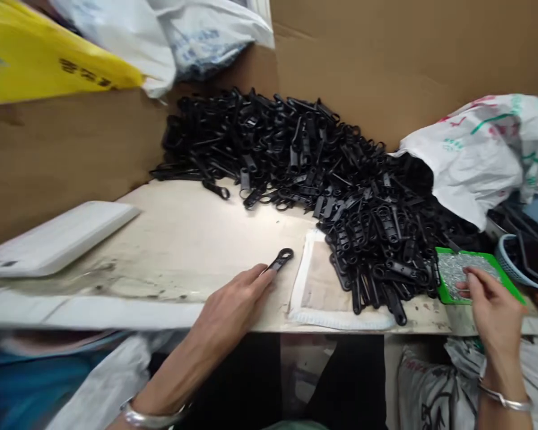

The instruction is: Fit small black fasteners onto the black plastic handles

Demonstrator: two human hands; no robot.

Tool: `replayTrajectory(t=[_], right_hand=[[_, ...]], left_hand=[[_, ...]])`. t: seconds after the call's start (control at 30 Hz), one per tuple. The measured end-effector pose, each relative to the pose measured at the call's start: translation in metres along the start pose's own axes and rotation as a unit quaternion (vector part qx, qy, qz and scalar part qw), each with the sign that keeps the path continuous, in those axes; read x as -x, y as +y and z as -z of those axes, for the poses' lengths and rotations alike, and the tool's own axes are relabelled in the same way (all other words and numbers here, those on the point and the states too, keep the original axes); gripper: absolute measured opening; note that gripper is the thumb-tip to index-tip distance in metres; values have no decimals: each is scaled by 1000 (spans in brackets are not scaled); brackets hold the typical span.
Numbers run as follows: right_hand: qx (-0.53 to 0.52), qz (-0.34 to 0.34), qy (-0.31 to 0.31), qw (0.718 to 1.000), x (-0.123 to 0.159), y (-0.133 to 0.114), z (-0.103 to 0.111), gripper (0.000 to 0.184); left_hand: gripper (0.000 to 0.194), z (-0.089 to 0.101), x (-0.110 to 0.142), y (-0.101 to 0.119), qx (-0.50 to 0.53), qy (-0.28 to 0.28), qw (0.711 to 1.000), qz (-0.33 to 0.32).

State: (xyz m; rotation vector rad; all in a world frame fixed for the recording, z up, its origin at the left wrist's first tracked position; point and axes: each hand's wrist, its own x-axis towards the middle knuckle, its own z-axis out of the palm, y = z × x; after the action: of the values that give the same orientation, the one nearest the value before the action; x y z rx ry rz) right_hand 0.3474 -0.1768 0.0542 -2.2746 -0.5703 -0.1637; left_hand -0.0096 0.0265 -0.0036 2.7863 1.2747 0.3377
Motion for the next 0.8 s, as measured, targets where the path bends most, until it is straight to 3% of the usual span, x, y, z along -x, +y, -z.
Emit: replayTrajectory(t=[0.1,0.27,0.4,0.5,0.57,0.67,0.8], right_hand=[[-33,87,1,996,1,-8,-7,22],[-69,97,-40,992,-12,-12,-17,34],[-110,130,-39,985,-40,-34,-25,39],[-140,185,-74,970,-76,-60,-41,35],[-125,238,-124,955,-102,-80,-59,34],[-14,304,-168,938,-137,-107,-92,36],[69,322,-174,928,-168,-129,-124,39]], left_hand=[[24,0,-7,17,38,-49,998,4],[22,-4,-13,47,118,-65,990,-45],[27,1,-27,41,191,-90,975,-63],[33,16,-48,26,251,-86,962,-60],[37,28,-70,18,263,-72,960,-60],[33,41,-119,10,211,-42,972,-100],[22,36,-203,11,89,-4,982,-165]])
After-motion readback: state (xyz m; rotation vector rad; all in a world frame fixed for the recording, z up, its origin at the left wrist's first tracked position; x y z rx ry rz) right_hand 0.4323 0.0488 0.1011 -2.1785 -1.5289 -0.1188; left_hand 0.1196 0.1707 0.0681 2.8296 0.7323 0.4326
